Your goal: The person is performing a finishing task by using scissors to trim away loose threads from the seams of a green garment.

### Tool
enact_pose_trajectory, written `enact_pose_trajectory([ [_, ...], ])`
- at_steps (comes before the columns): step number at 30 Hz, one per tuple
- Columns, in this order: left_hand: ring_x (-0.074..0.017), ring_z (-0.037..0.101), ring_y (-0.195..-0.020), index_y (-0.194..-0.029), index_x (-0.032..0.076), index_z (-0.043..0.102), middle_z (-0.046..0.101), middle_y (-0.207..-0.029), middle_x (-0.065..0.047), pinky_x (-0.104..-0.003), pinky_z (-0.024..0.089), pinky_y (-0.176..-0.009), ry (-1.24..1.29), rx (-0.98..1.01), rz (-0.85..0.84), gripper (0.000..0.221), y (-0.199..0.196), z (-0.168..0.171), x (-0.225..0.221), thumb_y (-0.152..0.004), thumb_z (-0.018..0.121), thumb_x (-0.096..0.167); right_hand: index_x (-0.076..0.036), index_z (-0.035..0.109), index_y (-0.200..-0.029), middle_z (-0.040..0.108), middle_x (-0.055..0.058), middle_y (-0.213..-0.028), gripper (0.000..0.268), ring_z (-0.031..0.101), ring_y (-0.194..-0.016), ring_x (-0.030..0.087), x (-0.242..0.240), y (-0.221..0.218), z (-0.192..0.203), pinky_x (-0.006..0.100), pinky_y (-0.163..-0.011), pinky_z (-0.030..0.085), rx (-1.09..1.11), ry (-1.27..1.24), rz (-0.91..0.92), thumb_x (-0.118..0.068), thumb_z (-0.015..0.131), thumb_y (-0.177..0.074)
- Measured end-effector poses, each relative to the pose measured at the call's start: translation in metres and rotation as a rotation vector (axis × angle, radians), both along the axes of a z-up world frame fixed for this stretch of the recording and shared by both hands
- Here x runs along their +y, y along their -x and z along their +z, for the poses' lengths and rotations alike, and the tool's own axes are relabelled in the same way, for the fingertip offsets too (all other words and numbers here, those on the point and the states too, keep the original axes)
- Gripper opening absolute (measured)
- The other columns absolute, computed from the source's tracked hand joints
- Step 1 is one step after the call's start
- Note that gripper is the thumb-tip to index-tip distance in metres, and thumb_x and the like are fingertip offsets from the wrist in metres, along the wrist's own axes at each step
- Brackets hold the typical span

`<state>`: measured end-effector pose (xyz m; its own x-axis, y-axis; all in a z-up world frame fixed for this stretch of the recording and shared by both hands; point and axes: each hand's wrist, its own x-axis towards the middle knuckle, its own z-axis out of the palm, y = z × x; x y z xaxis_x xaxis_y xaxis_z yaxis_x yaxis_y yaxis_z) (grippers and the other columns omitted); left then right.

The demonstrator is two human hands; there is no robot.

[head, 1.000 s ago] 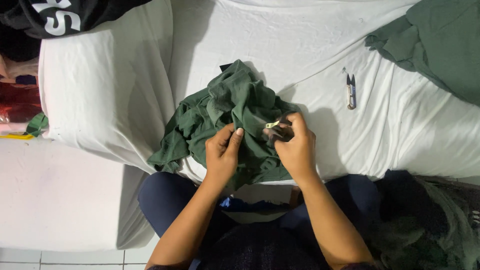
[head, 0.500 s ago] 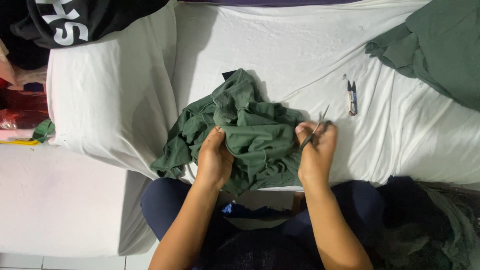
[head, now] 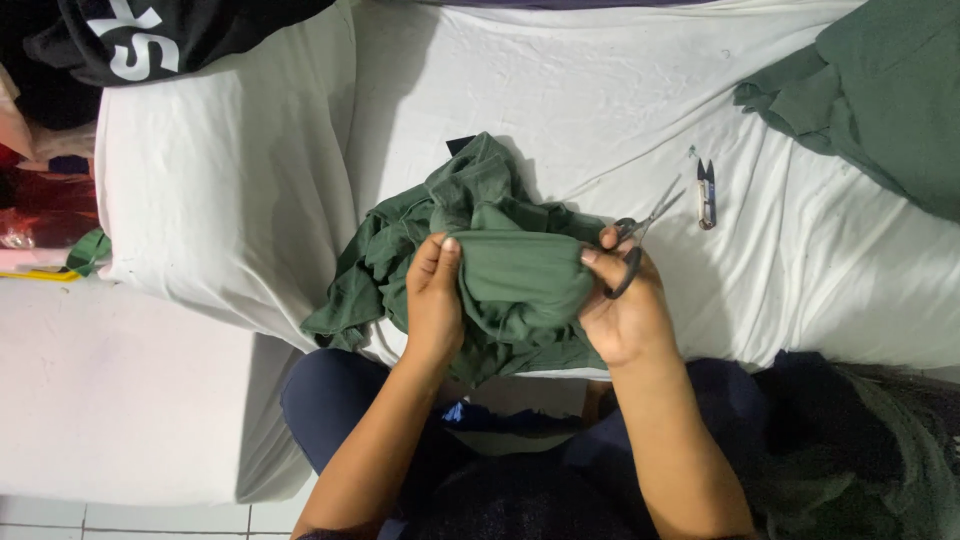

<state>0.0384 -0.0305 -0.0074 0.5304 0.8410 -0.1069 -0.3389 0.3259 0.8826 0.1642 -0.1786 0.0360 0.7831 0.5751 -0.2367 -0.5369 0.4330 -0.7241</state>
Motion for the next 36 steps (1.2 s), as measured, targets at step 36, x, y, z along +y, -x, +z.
enact_pose_trajectory([
  [36, -0.0194, 0.068, -0.090, -0.112, 0.006, 0.071, 0.075, -0.110, -0.009, -0.037, 0.055, -0.083, -0.920, 0.028, -0.324, 0.026, -0.006, 0.073, -0.038, -0.107, 0.053, 0.023, -0.017, 0.049, -0.114, 0.055, 0.000, -0.090, 0.044, 0.058, -0.075, 0.010, -0.109, -0.030, -0.021, 0.021, -0.069, 0.049, -0.366, 0.219, -0.374, 0.009, 0.054, -0.078],
])
